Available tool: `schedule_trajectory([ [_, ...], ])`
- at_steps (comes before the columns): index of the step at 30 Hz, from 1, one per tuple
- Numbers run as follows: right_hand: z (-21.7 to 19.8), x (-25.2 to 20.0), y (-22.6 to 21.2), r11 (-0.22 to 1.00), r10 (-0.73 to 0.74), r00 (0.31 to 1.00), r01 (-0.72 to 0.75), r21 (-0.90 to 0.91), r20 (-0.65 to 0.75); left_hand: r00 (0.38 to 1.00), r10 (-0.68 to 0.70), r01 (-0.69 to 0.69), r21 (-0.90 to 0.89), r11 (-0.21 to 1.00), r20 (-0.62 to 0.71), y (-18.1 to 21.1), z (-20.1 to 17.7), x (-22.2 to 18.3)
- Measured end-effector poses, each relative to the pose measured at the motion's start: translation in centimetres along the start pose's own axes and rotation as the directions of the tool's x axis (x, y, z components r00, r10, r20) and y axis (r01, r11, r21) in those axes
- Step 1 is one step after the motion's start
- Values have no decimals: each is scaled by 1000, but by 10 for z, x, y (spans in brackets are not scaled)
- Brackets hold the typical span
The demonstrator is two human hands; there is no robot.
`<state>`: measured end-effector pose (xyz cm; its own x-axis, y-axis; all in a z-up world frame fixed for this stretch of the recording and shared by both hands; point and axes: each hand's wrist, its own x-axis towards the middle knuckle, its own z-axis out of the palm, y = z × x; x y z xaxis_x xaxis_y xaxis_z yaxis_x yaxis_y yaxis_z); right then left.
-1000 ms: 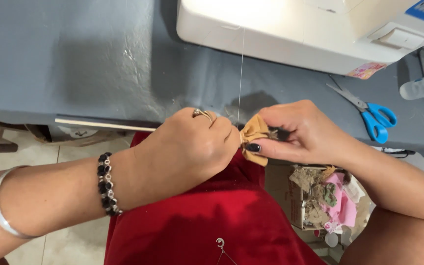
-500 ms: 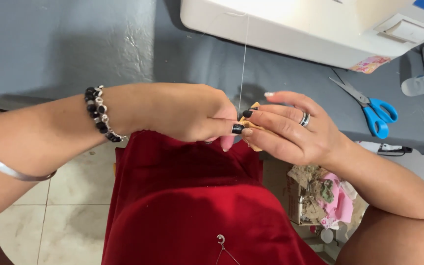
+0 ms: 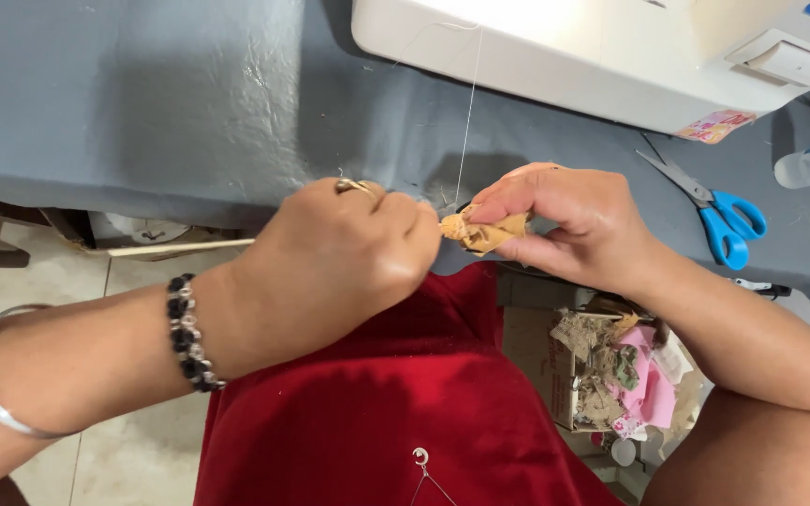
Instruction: Crafting a decorative flower by folding and assembling small pieces of brown fabric.
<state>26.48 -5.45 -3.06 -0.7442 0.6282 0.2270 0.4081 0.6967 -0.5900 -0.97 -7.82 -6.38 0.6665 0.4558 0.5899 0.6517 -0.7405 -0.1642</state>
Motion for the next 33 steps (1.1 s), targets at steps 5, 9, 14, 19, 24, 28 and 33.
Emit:
schedule_trajectory([
  [5,-1,-3,-1,988,136,991,-137,77,10,1000,8,-8,-13,1000,-30,-6,-8,-3],
  [9,0,-2,-1,956,211,977,-209,206,11,997,18,-29,-156,987,-68,-9,-4,0],
  [14,-4,6,-13,836,380,920,-386,390,95,992,32,-48,-135,990,-119,-8,1,3],
  [19,-3,11,-9,517,555,786,-582,627,272,975,136,-128,55,990,-177,-9,-5,8],
  [24,0,14,-5,419,553,768,-592,688,323,937,208,-164,171,972,-282,-7,2,14],
  [28,-18,20,-27,617,480,814,-578,534,326,959,119,-133,-36,990,-256,-8,10,15],
  [33,-25,3,-22,949,-1,1000,-2,-316,-8,984,71,51,-641,766,164,-18,19,20],
])
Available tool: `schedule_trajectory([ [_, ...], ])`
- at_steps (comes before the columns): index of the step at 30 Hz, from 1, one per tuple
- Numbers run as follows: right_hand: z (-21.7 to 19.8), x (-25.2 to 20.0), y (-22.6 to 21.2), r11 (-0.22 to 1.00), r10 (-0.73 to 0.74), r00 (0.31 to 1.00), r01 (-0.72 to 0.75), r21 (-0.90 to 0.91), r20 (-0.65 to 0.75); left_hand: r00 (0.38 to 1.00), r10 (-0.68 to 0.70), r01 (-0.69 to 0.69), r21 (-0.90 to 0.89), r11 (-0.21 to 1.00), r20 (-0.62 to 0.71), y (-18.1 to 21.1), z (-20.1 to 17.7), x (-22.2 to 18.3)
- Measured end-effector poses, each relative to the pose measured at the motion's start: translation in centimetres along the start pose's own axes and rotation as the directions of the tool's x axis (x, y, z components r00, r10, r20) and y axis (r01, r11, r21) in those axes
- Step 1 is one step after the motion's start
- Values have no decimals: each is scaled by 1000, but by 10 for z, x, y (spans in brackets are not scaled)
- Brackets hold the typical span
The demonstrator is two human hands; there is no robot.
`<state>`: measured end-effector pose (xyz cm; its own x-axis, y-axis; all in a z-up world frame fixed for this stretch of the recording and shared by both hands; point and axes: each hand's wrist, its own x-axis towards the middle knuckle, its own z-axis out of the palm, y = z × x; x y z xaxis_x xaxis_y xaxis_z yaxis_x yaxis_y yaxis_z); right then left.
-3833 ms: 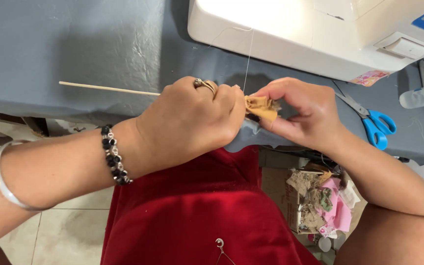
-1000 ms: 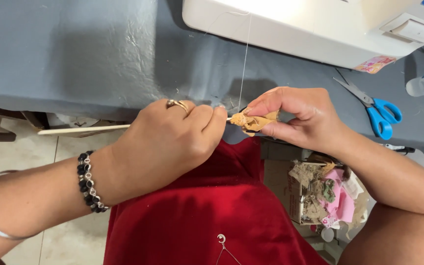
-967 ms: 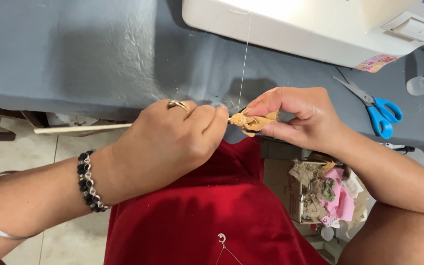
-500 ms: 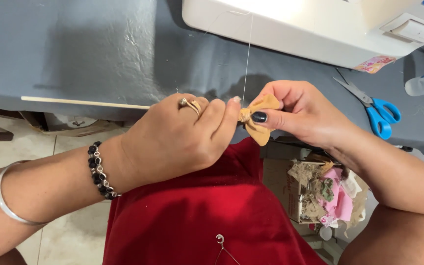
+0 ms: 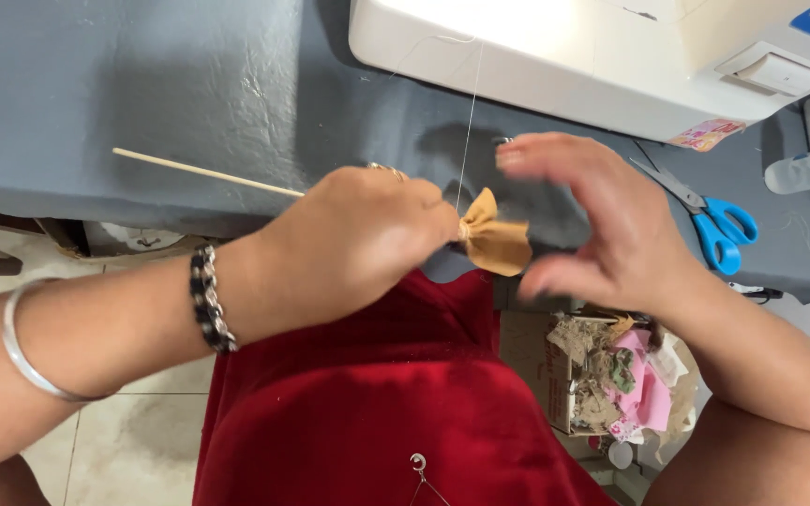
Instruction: Crafting a decorative flower by folding and assembling small pieces of brown fabric.
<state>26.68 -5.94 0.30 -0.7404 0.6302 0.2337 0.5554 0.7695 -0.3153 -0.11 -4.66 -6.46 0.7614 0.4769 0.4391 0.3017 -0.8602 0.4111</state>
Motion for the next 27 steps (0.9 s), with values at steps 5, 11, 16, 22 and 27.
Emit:
schedule_trajectory([
  [5,20,6,-3,879,-383,923,354,-320,-32,948,-179,233,-189,954,264,-6,-22,18],
  [11,31,3,11,931,-311,948,288,-225,-74,887,-230,309,-144,940,401,-11,-26,24],
  [16,26,4,11,991,18,994,-4,131,-105,967,-213,201,96,975,141,10,-15,10],
  [22,15,16,12,744,356,914,-402,534,193,912,310,-5,750,662,-268,8,-6,2],
  [27,18,22,21,359,459,789,-585,727,408,832,472,-55,804,592,-291,4,-9,8],
])
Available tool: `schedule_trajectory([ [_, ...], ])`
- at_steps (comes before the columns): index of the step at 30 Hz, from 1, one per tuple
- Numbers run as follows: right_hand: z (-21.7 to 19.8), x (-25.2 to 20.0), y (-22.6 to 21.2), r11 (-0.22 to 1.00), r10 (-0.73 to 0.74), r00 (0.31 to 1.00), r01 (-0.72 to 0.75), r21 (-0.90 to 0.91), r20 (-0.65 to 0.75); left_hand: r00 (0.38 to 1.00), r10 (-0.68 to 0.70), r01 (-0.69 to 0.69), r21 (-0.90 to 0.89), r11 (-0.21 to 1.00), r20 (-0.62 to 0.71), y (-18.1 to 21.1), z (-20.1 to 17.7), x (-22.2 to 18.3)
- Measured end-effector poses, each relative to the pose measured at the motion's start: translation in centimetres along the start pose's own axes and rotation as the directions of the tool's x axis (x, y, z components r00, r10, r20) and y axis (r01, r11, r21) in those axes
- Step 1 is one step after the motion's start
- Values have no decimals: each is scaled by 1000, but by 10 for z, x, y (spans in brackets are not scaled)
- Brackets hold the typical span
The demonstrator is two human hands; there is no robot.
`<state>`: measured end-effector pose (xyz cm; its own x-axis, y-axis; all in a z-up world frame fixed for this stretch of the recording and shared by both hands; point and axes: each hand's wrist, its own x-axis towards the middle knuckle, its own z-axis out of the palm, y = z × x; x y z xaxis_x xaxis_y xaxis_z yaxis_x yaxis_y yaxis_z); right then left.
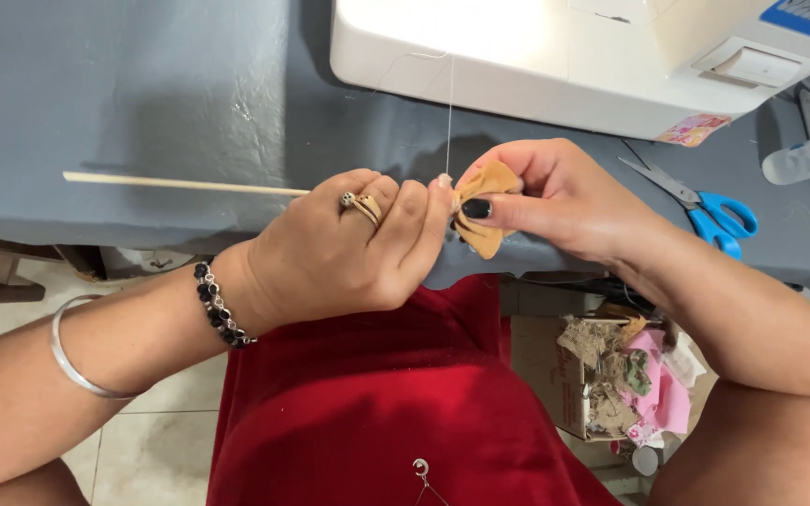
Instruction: Crafting a decorative flower by folding and assembling small pieces of brown fabric.
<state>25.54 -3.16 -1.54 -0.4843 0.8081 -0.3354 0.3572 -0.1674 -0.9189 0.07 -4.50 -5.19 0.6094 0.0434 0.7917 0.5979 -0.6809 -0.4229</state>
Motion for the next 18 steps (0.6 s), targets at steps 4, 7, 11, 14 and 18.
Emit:
schedule_trajectory([
  [4,2,-1,-14,1000,24,999,-24,-5,46,999,-1,0,14,1000,44,2,4,-5],
  [7,2,-11,-25,978,-108,987,126,-167,117,973,-97,112,-61,992,210,2,5,-9],
  [11,-4,-41,-24,803,-330,936,212,-557,-119,871,-166,344,-333,878,462,-5,9,-12],
  [14,-13,-72,-10,680,-469,857,196,-707,-213,783,-166,511,-468,721,599,-14,9,-3],
  [18,-49,-113,43,176,-620,744,-178,-968,-250,638,-177,740,-533,410,749,-31,4,12],
])
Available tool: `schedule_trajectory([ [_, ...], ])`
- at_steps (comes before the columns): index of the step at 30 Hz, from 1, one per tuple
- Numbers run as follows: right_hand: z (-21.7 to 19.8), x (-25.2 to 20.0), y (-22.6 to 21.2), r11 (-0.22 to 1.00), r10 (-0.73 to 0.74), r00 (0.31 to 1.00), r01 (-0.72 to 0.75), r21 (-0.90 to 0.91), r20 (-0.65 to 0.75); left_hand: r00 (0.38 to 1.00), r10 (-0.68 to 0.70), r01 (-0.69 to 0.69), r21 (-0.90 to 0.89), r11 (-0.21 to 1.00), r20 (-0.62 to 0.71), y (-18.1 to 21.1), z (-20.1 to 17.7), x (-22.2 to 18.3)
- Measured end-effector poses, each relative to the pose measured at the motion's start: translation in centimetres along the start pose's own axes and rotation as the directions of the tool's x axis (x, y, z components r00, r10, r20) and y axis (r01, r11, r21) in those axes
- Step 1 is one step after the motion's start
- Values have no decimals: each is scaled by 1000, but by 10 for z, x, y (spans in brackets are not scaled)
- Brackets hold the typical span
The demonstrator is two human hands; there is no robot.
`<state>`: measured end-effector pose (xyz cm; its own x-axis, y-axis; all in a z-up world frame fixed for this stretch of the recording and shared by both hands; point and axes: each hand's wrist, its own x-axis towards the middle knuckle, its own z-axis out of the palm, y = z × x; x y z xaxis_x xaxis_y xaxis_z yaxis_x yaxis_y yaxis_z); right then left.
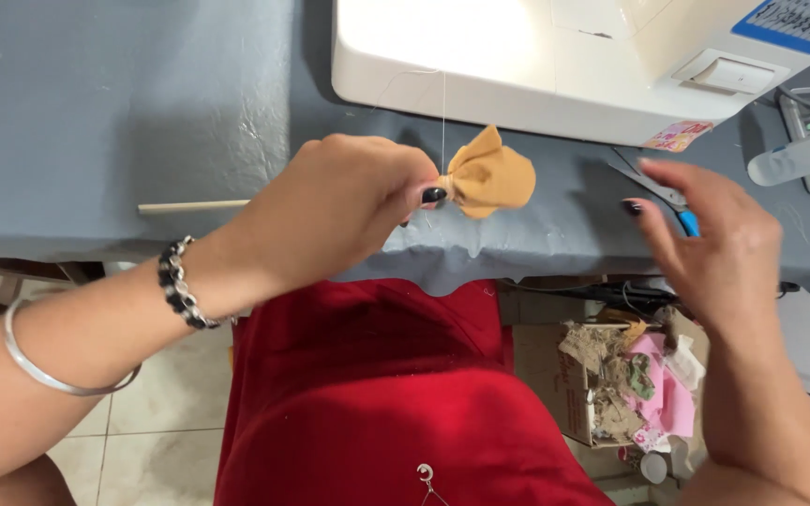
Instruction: Crafting a decorative flower by folding and assembling small pieces of brown fabric.
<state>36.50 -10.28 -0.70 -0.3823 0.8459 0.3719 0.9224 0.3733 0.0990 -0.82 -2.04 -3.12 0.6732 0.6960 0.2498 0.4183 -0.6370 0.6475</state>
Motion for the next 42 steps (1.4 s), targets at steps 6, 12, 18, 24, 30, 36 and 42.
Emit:
schedule_trajectory([
  [6,10,-74,55,914,311,944,-266,-306,108,859,-374,486,-327,810,350,38,-38,18],
  [12,2,-80,82,959,283,933,-272,-80,224,879,-256,474,-678,562,403,21,-21,23],
  [18,5,-79,134,889,452,751,-339,-307,480,961,-33,257,-836,486,276,4,-4,20],
  [24,-9,-54,99,792,532,674,-183,-583,512,997,-63,77,-396,915,46,34,-26,14],
  [30,-6,-63,87,883,461,757,-342,-321,462,952,302,-247,711,658,51,10,-22,-3],
  [36,-21,9,40,614,111,742,-575,541,662,790,595,-436,816,379,146,-16,-28,-7],
  [42,-3,90,11,658,-210,581,-511,553,786,724,687,-366,876,314,56,-41,-19,-15],
])
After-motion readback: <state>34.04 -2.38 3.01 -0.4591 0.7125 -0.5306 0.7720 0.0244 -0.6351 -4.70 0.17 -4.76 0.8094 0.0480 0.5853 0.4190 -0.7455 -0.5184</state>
